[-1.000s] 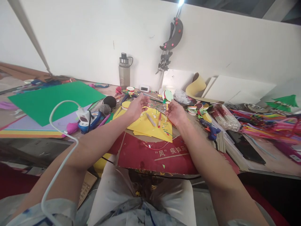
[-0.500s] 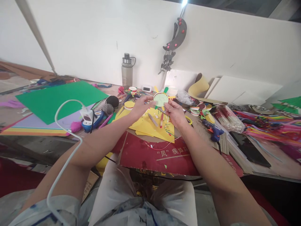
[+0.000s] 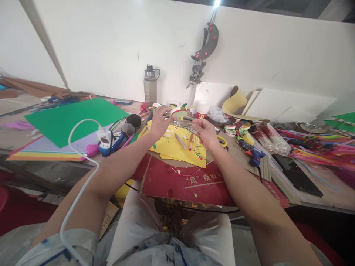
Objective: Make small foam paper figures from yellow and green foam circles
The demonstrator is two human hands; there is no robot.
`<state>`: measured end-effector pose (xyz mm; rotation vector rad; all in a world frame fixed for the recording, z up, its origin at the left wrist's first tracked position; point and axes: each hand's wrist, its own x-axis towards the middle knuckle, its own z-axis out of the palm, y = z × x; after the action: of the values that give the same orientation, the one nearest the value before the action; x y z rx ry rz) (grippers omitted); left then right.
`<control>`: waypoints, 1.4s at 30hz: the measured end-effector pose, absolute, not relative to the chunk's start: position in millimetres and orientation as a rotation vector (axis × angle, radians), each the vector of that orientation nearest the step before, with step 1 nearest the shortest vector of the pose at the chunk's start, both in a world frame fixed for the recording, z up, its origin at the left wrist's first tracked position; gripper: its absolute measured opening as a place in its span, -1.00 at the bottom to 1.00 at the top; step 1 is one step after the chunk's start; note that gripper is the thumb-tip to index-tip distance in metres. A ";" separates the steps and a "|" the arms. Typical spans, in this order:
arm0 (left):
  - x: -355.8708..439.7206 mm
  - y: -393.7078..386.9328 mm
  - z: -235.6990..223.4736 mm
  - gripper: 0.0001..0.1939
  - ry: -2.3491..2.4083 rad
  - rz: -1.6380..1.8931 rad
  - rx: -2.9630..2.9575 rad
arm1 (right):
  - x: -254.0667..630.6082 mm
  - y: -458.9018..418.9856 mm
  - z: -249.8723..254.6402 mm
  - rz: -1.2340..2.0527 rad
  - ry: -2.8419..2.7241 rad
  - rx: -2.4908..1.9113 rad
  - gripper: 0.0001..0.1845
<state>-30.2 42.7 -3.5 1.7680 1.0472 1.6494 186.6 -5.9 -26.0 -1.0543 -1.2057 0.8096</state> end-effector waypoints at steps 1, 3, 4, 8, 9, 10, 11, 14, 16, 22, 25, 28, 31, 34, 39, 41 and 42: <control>-30.9 45.1 -5.2 -0.79 1.043 1.646 1.761 | 187.1 -5.8 -26.6 0.796 -1.212 -1.060 -0.73; -31.1 48.7 -8.9 -0.87 1.004 1.619 1.711 | 188.1 -6.1 -27.6 0.766 -1.219 -1.062 -0.78; -30.7 49.6 -10.3 -0.88 0.982 1.602 1.672 | 188.8 -6.3 -27.9 0.751 -1.224 -1.063 -0.80; -28.9 48.1 -9.9 -0.79 0.963 1.565 1.574 | 192.7 -6.3 -28.0 0.661 -1.321 -1.099 -0.82; -28.9 47.3 -8.8 -0.79 0.975 1.563 1.580 | 193.6 -6.0 -28.1 0.615 -1.367 -1.110 -0.77; -28.9 46.6 -7.6 -0.81 0.991 1.563 1.593 | 194.3 -5.6 -28.4 0.558 -1.417 -1.119 -0.71; -29.2 46.3 -6.7 -0.82 1.010 1.567 1.608 | 194.7 -5.1 -28.9 0.497 -1.466 -1.130 -0.64; -30.5 48.1 -6.4 -0.85 1.037 1.603 1.639 | 194.0 -3.7 -31.6 0.336 -1.594 -1.186 -0.47; -31.6 50.9 -7.9 -0.84 1.033 1.636 1.640 | 193.2 -3.0 -33.8 0.275 -1.665 -1.223 -0.47; -33.2 56.4 -13.2 -0.83 1.008 1.667 1.640 | 193.7 0.0 -39.6 0.158 -1.765 -1.274 -0.61; -32.8 56.9 -14.6 -0.84 0.986 1.648 1.631 | 193.5 0.8 -42.2 0.114 -1.780 -1.306 -0.67; -32.3 57.2 -15.6 -0.87 0.964 1.624 1.642 | 192.1 -0.1 -43.7 0.093 -1.777 -1.338 -0.68; -32.2 57.6 -16.4 -0.89 0.939 1.614 1.664 | 191.1 -1.5 -43.3 0.095 -1.785 -1.350 -0.68; -32.3 57.5 -16.8 -0.87 0.909 1.614 1.678 | 191.1 -1.9 -42.9 0.097 -1.799 -1.352 -0.70; -31.9 55.0 -15.6 -0.88 0.878 1.602 1.650 | 191.8 0.0 -44.5 0.093 -1.787 -1.354 -0.70; -31.4 53.3 -14.4 -0.89 0.878 1.597 1.639 | 191.9 0.8 -45.3 0.090 -1.781 -1.345 -0.71; -31.1 52.4 -13.8 -0.89 0.881 1.598 1.639 | 191.9 1.1 -45.7 0.088 -1.780 -1.343 -0.72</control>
<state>-31.1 52.4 -13.8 1.6392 0.8806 1.5977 191.9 1.1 -45.7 -1.3433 -1.7795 0.0880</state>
